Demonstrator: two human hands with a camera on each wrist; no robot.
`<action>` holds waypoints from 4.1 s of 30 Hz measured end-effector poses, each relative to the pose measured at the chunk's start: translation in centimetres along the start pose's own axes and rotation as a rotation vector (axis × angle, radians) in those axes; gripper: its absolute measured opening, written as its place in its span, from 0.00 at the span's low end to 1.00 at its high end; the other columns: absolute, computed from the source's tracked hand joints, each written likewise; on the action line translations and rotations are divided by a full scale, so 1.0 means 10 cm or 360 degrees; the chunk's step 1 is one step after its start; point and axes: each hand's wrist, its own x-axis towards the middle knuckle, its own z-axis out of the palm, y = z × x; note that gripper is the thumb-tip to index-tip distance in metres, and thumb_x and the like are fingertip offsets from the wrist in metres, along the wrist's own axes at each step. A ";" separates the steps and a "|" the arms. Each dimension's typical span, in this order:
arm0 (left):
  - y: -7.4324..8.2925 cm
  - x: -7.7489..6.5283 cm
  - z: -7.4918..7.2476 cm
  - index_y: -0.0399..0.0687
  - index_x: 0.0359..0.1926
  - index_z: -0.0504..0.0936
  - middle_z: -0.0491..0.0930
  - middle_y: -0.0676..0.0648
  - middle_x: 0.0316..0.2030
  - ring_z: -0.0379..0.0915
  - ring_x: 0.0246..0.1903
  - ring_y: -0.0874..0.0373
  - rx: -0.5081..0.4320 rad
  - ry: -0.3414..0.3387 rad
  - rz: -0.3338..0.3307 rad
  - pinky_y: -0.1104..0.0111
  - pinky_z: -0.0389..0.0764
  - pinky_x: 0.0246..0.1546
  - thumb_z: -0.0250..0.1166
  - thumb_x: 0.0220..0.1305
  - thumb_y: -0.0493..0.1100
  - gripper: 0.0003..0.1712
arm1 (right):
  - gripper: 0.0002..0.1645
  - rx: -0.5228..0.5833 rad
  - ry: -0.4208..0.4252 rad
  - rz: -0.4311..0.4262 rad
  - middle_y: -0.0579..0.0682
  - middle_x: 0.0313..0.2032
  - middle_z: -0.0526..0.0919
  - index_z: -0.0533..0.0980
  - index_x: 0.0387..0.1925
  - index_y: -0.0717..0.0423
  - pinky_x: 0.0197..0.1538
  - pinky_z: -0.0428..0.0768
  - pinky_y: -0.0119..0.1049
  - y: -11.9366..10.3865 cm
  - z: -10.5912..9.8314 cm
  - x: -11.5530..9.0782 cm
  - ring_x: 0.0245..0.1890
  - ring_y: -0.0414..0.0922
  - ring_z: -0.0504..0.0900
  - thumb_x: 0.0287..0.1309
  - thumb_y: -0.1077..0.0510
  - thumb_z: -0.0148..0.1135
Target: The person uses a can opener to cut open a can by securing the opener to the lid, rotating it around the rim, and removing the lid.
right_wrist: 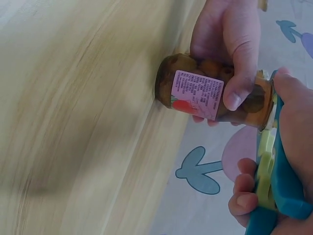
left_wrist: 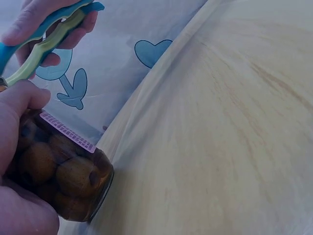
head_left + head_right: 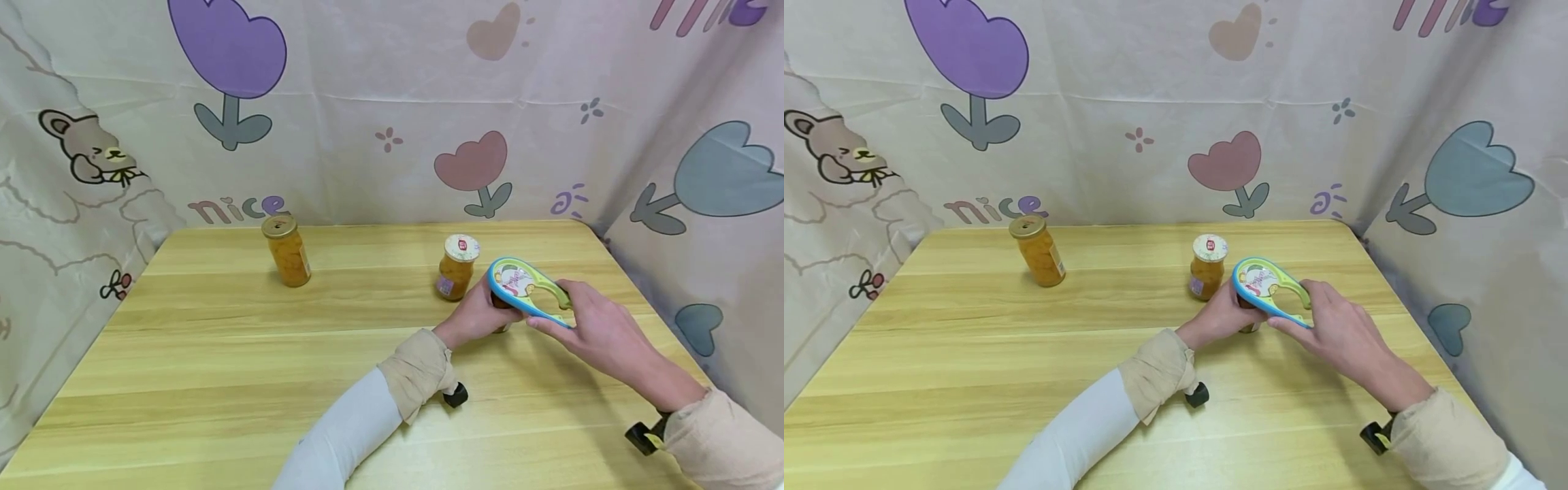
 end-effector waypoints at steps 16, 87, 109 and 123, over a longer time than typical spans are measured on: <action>0.01 -0.03 -0.09 0.56 0.61 0.68 0.75 0.58 0.51 0.72 0.48 0.67 0.0129 -0.0112 -0.0031 0.74 0.71 0.53 0.73 0.52 0.40 0.36 | 0.41 -0.0027 -0.0015 -0.0196 0.54 0.38 0.78 0.68 0.53 0.58 0.25 0.76 0.47 0.11 -0.01 0.03 0.32 0.50 0.77 0.53 0.31 0.61; 0.09 -0.22 -0.27 0.43 0.59 0.67 0.77 0.42 0.32 0.73 0.26 0.53 -0.0466 -0.0849 -0.0139 0.70 0.77 0.38 0.64 0.50 0.22 0.35 | 0.48 -0.0021 0.0381 -0.1021 0.42 0.35 0.78 0.78 0.53 0.58 0.20 0.69 0.25 0.33 -0.05 0.10 0.22 0.33 0.69 0.39 0.26 0.67; 0.06 -0.24 -0.29 0.46 0.62 0.64 0.76 0.50 0.46 0.75 0.36 0.60 -0.0262 -0.0835 -0.0112 0.73 0.72 0.51 0.67 0.50 0.25 0.38 | 0.48 0.0089 0.0292 -0.1048 0.39 0.38 0.79 0.77 0.55 0.56 0.21 0.67 0.19 0.34 -0.13 0.11 0.21 0.30 0.67 0.38 0.29 0.70; 0.04 -0.22 -0.28 0.39 0.55 0.72 0.79 0.41 0.47 0.74 0.42 0.62 -0.0135 -0.0899 -0.0020 0.72 0.73 0.52 0.67 0.51 0.28 0.28 | 0.45 0.0179 0.0310 -0.0774 0.33 0.32 0.73 0.76 0.58 0.50 0.26 0.63 0.22 0.30 -0.21 -0.01 0.26 0.31 0.66 0.33 0.43 0.78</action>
